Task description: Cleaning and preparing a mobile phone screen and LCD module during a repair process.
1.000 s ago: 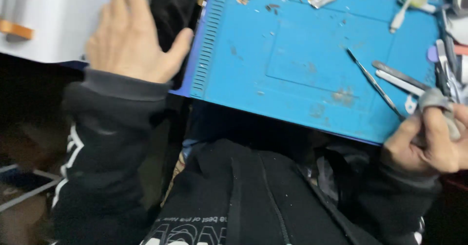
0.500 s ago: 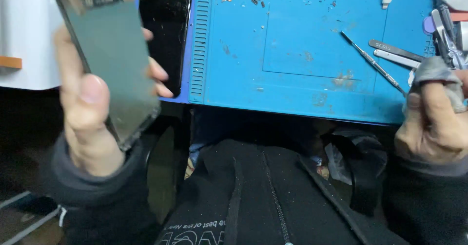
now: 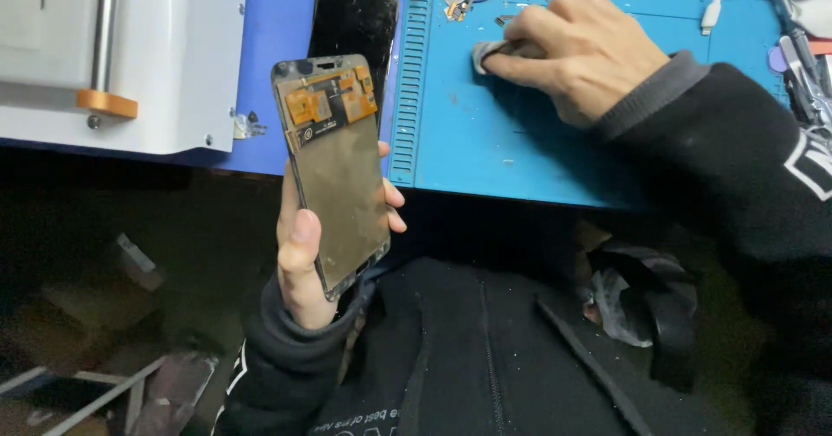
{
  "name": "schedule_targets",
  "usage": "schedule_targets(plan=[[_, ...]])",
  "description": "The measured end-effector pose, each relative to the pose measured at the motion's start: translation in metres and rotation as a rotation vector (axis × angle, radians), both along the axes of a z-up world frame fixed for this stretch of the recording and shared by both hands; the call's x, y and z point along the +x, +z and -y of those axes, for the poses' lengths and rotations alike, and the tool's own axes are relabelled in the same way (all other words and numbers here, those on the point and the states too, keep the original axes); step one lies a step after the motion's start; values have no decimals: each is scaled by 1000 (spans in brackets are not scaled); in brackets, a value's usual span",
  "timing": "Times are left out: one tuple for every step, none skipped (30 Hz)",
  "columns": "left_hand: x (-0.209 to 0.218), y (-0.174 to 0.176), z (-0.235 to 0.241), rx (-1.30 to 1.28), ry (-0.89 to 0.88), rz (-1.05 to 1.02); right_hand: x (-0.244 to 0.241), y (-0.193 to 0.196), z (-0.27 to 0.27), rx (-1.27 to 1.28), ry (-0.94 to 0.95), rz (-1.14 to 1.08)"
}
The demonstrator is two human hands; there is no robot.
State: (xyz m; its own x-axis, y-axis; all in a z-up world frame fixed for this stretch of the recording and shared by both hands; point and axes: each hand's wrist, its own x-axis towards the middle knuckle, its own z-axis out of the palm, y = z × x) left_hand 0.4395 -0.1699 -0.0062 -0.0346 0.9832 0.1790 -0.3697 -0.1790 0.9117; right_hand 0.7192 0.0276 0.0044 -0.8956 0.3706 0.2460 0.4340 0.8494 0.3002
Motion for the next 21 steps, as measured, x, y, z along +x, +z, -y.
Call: schedule_targets(plan=[[-3, -3, 1, -1, 12, 2, 3, 1, 4, -141, -9, 68], [-6, -6, 2, -3, 25, 5, 5, 1, 7, -283, -19, 136], [-8, -7, 2, -4, 20, 12, 17, 7, 27, -283, -25, 142], [-11, -9, 1, -4, 27, 4, 28, 13, 45, -611, 6, 310], [-13, -11, 1, -5, 35, -3, 38, 18, 64, -936, 29, 479], [-13, -13, -1, -7, 36, -1, 52, 22, 60, -937, 29, 481], [-12, -14, -3, -3, 37, 20, 67, 25, 57, -959, 40, 379], [-12, -16, -4, 1, 29, 35, 83, 28, 57, -979, 44, 267], [-10, -15, -5, -1, 22, 32, 80, 32, 56, -981, 39, 260], [-8, -13, -9, 2, -8, 58, 79, 37, 55, -936, -52, 108], [-5, -11, -11, 4, -38, 83, 78, 43, 54, -886, -144, -42], [-3, -9, -9, 13, -43, 79, 59, 37, 44, -877, -146, -49], [-2, -8, -7, 32, -47, 37, 39, 31, 33, -631, -196, -81], [-1, -7, -4, 49, -46, -3, 18, 25, 20, -388, -238, -108], [-3, -9, -1, 54, -46, -6, 14, 16, 16, -383, -236, -112], [-4, -12, 3, 79, -64, 14, 9, 7, 9, -318, -231, -56], [-6, -15, 6, 104, -82, 33, 4, -2, 3, -252, -226, -1], [-6, -15, 8, 104, -73, 33, 1, 0, 6, -253, -217, 0], [-7, -15, 10, 77, -68, 38, -1, 2, 9, -341, -234, -11], [-7, -15, 11, 51, -73, 44, -1, 4, 14, -428, -260, -25], [-7, -14, 10, 50, -75, 43, 6, 14, 24, -430, -262, -26]])
